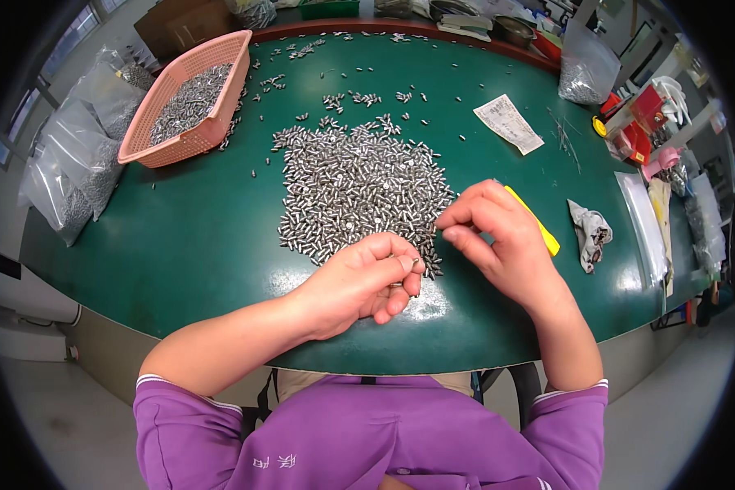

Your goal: Sorting or inspecting small silver components on a green workbench by hand.

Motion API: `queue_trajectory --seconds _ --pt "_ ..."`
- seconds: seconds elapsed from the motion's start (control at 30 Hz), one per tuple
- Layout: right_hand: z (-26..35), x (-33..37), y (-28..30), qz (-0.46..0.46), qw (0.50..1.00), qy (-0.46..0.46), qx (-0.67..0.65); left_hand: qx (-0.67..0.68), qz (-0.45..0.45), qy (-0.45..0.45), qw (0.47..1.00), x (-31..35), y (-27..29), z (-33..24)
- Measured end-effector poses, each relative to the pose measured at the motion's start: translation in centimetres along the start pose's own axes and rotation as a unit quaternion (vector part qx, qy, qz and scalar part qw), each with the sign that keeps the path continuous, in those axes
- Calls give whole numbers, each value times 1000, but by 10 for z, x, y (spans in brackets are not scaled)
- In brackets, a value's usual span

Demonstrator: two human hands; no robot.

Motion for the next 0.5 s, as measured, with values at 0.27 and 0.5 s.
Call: queue_trajectory --seconds 0.27,0.5 --pt "-29 2 -6 32 993 -73 82 16 10 -11 1000 3 0 -3" --pt "-26 5 -20 88 986 -63 124 37 12 -24 999 -1 2 -1"
Point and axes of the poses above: each hand's wrist, its own x-axis away from the middle knuckle, its own y-axis out of the back of the hand, z = x × y, the point moved 8 cm from there along -x, towards the middle knuckle, and after that the axes turned 6 degrees about -y, right-handed, at the moved point
